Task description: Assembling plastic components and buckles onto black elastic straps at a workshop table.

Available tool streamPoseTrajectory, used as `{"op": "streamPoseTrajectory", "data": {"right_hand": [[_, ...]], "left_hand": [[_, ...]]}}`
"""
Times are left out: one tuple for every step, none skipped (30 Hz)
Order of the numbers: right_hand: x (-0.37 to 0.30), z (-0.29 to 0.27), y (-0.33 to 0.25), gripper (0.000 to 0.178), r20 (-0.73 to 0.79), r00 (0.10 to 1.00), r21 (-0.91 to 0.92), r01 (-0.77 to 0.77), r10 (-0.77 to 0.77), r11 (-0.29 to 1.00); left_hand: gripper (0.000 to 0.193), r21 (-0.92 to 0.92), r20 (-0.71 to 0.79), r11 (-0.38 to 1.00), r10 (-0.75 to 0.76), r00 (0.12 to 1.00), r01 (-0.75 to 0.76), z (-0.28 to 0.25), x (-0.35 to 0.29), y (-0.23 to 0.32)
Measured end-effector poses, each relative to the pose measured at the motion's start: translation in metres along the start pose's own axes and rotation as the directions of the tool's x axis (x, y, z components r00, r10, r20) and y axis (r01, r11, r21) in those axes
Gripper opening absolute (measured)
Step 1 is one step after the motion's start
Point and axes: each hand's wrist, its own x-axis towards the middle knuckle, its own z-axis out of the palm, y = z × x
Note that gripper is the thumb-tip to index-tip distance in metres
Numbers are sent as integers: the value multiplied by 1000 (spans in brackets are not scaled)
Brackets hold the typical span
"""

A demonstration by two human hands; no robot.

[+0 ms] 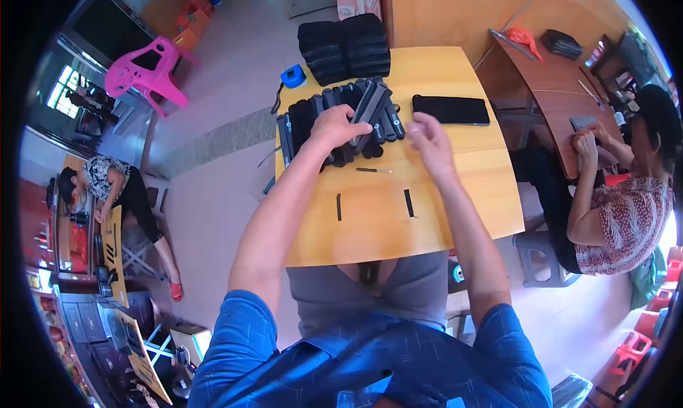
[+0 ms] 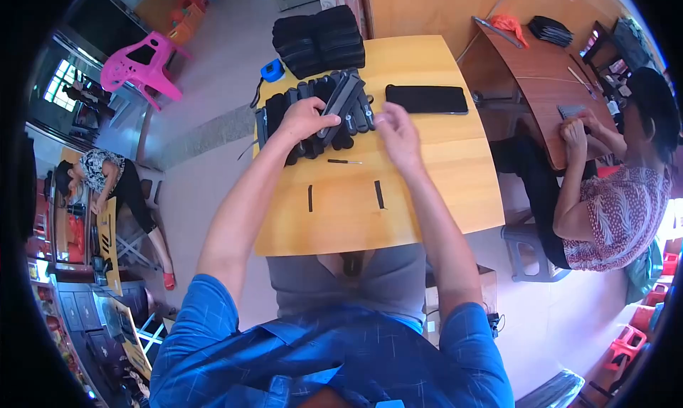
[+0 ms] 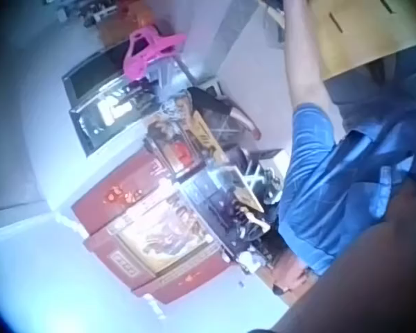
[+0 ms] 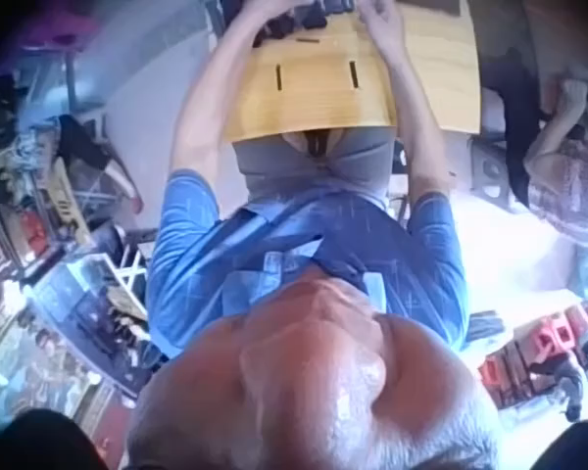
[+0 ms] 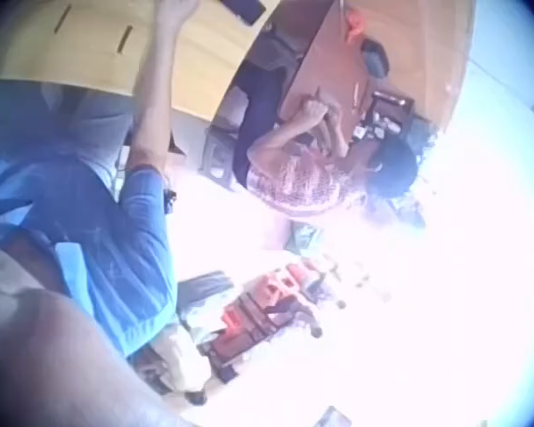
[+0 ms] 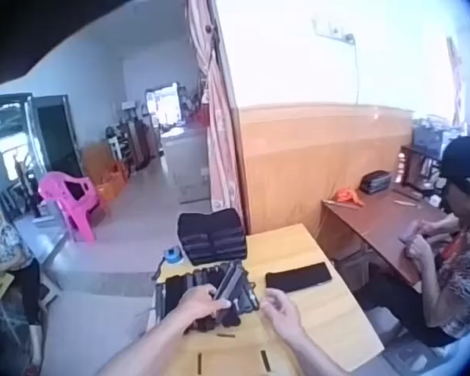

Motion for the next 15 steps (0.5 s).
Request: {"op": "streamPoseTrajectory", "data": {"right_hand": [[3,14,-5,52,41,990,40,-136,134,990],[6,28,-10,54,90,960,73,-271,264,960],[-22,32,-4,54,86,945,66,-322,316,944],[-21,40,-3,55,107,945,26,-312,307,950],[-20,48,-1,55,130,945,-14,-301,300,954],[-19,57,2,52,135,944,-37,-297,299,954],[-20,64,7,52,134,946,-34,-294,296,955],[-20,70,11,53,99,964,-67,-240,246,968],[-20,71,14,54,58,979,-108,-188,195,976],[-17,71,16,54,49,980,-112,-188,194,976],[-13,69,19,58,42,986,-168,-154,163,974],[-14,77,13,62,53,989,-217,-122,136,969],[-17,83,7,62,59,989,-215,-123,139,969],[-19,86,2,68,44,987,-373,-130,157,919],[-20,87,-4,75,20,985,-524,-135,170,841]], "left_hand": [[63,-32,-26,999,18,1000,-18,-3,5,-2],[60,-63,-53,997,34,998,-38,-6,9,-4],[60,-72,-7,997,5,1000,-5,12,-10,-14],[58,-110,7,994,20,1000,-19,11,-4,-15],[56,-147,22,989,35,999,-32,10,1,-15],[56,-144,19,989,38,999,-35,13,8,-20],[54,-213,25,977,33,999,-27,13,12,-23],[52,-281,32,960,29,999,-19,14,16,-27],[52,-283,35,959,36,999,-25,12,14,-22],[51,-332,43,943,16,999,-1,11,14,-15],[50,-380,52,925,-3,999,23,11,13,-7],[50,-380,50,925,-10,999,29,12,13,-13],[50,-347,24,938,-5,1000,13,13,14,-17],[49,-313,-1,950,2,1000,-2,14,16,-20],[49,-314,1,949,2,1000,-2,17,18,-19]]}}
